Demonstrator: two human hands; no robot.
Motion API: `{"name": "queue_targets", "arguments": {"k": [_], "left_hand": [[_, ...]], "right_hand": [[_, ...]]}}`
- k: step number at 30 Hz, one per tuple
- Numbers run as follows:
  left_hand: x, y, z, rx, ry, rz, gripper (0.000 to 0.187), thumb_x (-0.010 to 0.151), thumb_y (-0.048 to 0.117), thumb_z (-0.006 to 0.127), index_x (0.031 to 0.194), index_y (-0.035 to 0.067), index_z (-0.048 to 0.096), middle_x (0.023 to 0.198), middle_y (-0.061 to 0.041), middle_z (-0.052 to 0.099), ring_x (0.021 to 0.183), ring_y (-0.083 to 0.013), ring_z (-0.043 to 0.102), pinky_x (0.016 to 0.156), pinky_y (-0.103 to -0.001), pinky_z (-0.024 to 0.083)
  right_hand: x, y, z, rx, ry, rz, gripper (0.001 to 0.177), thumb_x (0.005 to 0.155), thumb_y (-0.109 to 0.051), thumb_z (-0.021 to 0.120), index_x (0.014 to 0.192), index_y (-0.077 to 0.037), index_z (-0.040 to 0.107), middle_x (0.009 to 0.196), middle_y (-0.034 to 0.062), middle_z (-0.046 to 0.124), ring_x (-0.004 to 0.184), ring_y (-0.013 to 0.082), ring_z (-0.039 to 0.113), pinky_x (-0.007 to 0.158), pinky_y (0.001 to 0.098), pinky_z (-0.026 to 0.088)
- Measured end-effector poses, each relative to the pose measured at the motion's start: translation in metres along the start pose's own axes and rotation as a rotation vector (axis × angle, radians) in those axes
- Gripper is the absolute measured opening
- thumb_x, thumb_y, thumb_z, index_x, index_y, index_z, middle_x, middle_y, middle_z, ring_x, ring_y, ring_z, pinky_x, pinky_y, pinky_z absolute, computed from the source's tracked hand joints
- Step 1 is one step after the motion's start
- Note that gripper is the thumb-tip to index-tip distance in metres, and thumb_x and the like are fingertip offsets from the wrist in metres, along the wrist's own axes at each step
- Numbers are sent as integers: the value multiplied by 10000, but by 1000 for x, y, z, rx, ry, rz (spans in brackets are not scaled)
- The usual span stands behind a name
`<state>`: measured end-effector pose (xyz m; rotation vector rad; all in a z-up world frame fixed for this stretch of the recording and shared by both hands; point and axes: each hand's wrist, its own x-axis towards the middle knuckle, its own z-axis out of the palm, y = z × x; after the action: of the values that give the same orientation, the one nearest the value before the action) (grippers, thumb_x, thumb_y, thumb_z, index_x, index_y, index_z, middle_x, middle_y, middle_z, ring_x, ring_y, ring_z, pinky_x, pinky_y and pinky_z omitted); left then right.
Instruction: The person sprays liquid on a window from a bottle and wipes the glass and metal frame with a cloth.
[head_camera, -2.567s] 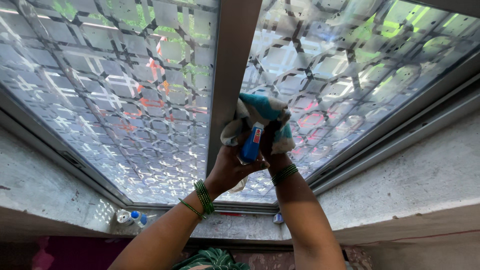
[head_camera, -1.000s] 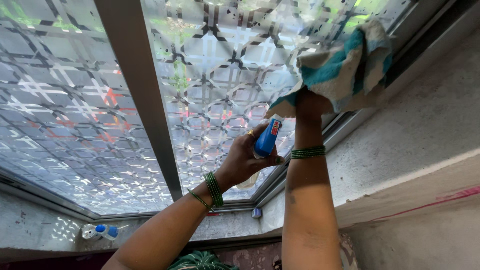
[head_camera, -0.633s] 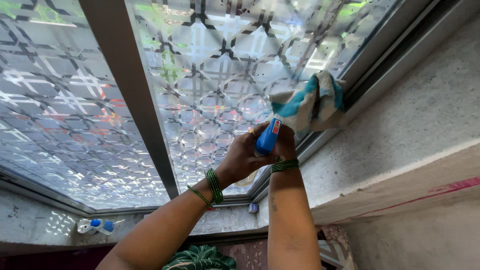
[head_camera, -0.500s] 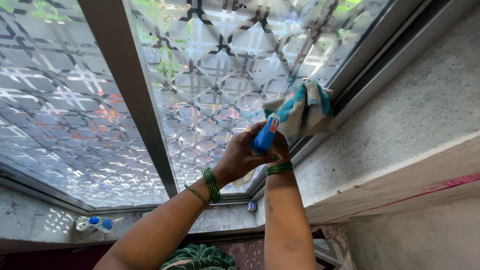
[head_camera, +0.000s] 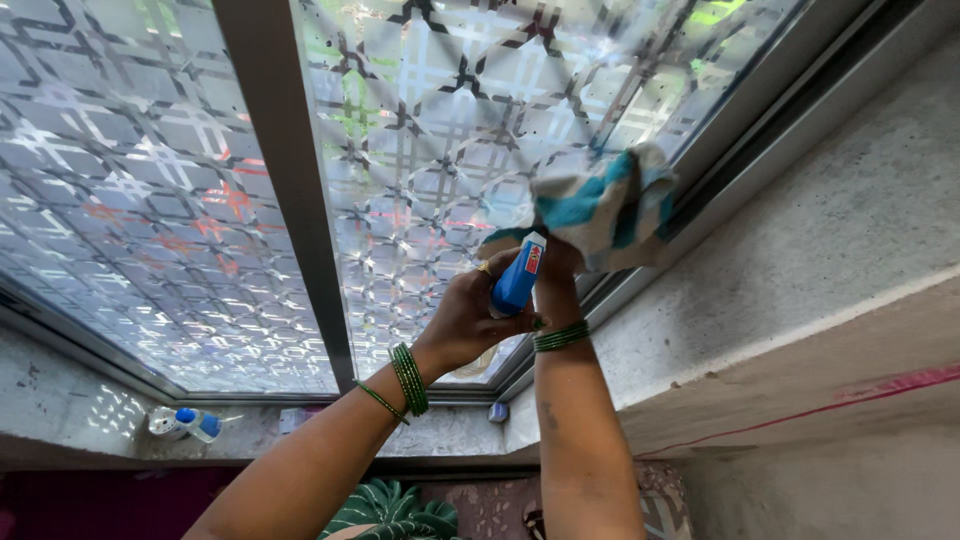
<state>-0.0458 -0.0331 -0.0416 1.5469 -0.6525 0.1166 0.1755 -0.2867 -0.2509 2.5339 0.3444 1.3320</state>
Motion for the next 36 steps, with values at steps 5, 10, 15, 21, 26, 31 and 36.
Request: {"name": "queue_targets", "arguments": {"k": [5, 10, 15, 21, 26, 31, 36], "left_hand": [[-3, -4, -9, -108, -24, -3, 765, 815, 140, 878, 1476, 35, 509, 855, 8, 669, 806, -68, 614, 789, -269, 564], [2, -12, -20, -495, -106, -23, 811, 838, 78, 832, 1536, 45, 421, 909, 29, 662, 870, -52, 639, 886, -284, 607], [5, -2, -47, -249, -107, 20, 767, 842, 79, 846, 1509, 16, 472, 896, -2, 705, 854, -63, 663, 842, -282, 598], [8, 11, -76, -92, -68, 25, 786, 797, 145, 887, 1474, 17, 507, 862, -10, 718, 792, -65, 658, 773, -283, 590], [3, -4, -90, -106, -25, 40, 559, 775, 190, 910, 1225, 16, 627, 944, -36, 737, 868, -95, 661, 816, -295, 586], [2, -21, -107, 9, 32, -37, 370, 767, 258, 922, 962, 35, 700, 914, -57, 747, 840, -137, 698, 771, -305, 582], [3, -14, -112, -68, 51, -98, 414, 740, 276, 914, 991, 43, 680, 886, -39, 746, 826, -119, 700, 763, -301, 586]], "right_hand": [[97, 40, 6, -190, 51, 301, 329, 1010, -274, 620, 1193, -17, 711, 1243, 192, 710, 1132, 358, 679, 949, 512, 536], [107, 45, 6, -134, 281, 207, 356, 1058, -244, 603, 1295, 15, 663, 1320, 212, 652, 1226, 398, 619, 1067, 518, 478], [130, 24, 10, -112, 305, 215, 328, 1100, -205, 597, 1342, 14, 623, 1358, 203, 634, 1263, 386, 607, 1108, 499, 471], [157, -5, -20, -40, 228, 136, 306, 1108, -197, 586, 1324, 17, 619, 1342, 215, 635, 1247, 393, 612, 1095, 500, 477], [143, -89, -54, 103, 110, -65, 289, 1116, -191, 577, 1309, 20, 616, 1329, 225, 635, 1235, 398, 616, 1085, 502, 482], [135, -134, -98, 184, 58, -181, 273, 1123, -184, 569, 1295, 22, 614, 1315, 234, 635, 1222, 404, 620, 1075, 503, 486], [172, -121, -119, 144, 108, -195, 257, 1130, -178, 560, 1280, 25, 611, 1302, 244, 636, 1209, 409, 624, 1065, 504, 491]]}}
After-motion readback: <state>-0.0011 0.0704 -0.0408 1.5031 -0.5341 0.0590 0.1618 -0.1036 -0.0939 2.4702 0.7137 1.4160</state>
